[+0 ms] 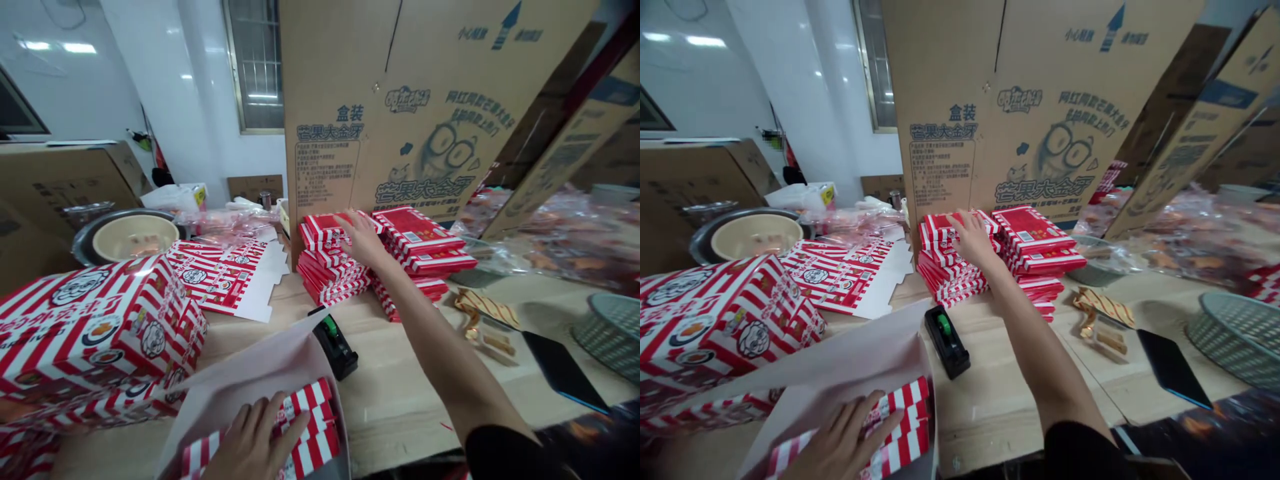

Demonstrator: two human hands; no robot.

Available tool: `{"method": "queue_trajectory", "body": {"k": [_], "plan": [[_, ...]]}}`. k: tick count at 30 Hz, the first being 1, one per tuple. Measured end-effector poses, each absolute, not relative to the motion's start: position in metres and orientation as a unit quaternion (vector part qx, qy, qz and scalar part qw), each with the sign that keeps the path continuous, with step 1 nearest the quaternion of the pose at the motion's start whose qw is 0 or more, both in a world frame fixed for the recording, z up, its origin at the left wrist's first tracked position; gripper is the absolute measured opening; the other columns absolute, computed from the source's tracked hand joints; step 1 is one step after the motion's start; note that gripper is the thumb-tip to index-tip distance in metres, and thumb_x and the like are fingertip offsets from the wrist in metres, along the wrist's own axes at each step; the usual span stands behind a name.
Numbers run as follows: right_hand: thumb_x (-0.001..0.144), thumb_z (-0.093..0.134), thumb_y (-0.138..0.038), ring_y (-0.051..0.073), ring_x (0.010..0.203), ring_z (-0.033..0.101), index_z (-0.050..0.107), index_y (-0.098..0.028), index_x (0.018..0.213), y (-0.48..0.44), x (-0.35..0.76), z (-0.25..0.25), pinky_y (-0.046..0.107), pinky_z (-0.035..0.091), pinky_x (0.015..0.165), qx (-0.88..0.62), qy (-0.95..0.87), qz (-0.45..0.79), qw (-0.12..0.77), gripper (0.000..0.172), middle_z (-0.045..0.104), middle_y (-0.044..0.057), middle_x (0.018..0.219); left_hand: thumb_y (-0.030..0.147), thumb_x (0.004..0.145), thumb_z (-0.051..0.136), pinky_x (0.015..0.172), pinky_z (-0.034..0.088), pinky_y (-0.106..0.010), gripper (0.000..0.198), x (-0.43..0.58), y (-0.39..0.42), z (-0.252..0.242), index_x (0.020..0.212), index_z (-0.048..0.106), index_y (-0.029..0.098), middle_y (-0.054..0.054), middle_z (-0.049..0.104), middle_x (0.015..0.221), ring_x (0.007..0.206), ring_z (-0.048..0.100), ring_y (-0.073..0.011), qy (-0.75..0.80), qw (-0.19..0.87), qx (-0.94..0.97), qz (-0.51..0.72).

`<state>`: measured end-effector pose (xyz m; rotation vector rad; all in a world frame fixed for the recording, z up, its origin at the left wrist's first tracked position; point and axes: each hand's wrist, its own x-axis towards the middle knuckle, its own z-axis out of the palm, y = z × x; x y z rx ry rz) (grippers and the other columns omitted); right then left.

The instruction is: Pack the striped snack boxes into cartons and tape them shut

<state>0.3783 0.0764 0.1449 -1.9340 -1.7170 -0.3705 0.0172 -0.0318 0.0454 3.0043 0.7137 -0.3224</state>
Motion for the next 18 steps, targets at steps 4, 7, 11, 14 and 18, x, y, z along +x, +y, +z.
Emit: {"method": "queue_trajectory", "body": {"k": [4,7,11,14,18], "plan": [[0.064,0.07,-0.037,0.041,0.121,0.036,0.045,-0.008,0.126,0.113,0.387,0.138,0.062,0.019,0.1,-0.712,-0.657,-0.132,0.211,0.072,0.045,0.023,0.13,0.006,0.058,0.054,0.103,0.026,-0.047,0.091,0.023,-0.011,0.089,0.14,0.02,0.025,-0.01,0.029,0.144,0.128,0.03,-0.0312,0.237,0.13,0.942,-0.198],[0.071,0.064,-0.029,0.036,0.113,0.045,0.053,-0.01,0.117,0.112,0.387,0.128,0.054,0.024,0.1,-0.695,-0.674,-0.153,0.201,0.051,0.055,0.02,0.118,0.009,0.063,0.048,0.103,0.028,-0.043,0.082,0.03,-0.008,0.106,0.14,0.023,0.018,-0.012,0.037,0.139,0.125,0.035,-0.0287,0.237,0.179,0.926,-0.234],[0.074,0.053,-0.013,0.029,0.102,0.052,0.06,-0.014,0.101,0.094,0.387,0.133,0.041,0.038,0.09,-0.669,-0.686,-0.177,0.224,0.028,0.061,0.015,0.105,0.01,0.061,0.055,0.099,0.03,-0.051,0.09,0.035,-0.006,0.083,0.141,0.017,0.02,-0.017,0.035,0.139,0.122,0.037,-0.0346,0.226,0.137,0.929,-0.26],[0.077,0.047,-0.014,0.026,0.097,0.053,0.056,-0.015,0.1,0.076,0.39,0.152,0.038,0.041,0.085,-0.67,-0.651,-0.218,0.281,0.024,0.06,0.014,0.101,0.01,0.068,0.054,0.093,0.035,-0.054,0.085,0.031,-0.004,0.052,0.142,0.012,0.021,-0.021,0.041,0.133,0.115,0.044,-0.0365,0.208,0.07,0.951,-0.216],[0.083,0.042,-0.033,0.019,0.077,0.054,0.051,-0.018,0.09,0.043,0.394,0.184,0.035,0.044,0.072,-0.598,-0.435,-0.28,0.612,0.018,0.055,0.005,0.08,0.007,0.082,0.032,0.086,0.043,-0.049,0.064,0.015,-0.01,0.029,0.139,0.019,0.032,-0.016,0.054,0.122,0.108,0.052,-0.0314,0.165,0.05,0.97,-0.171]]}}
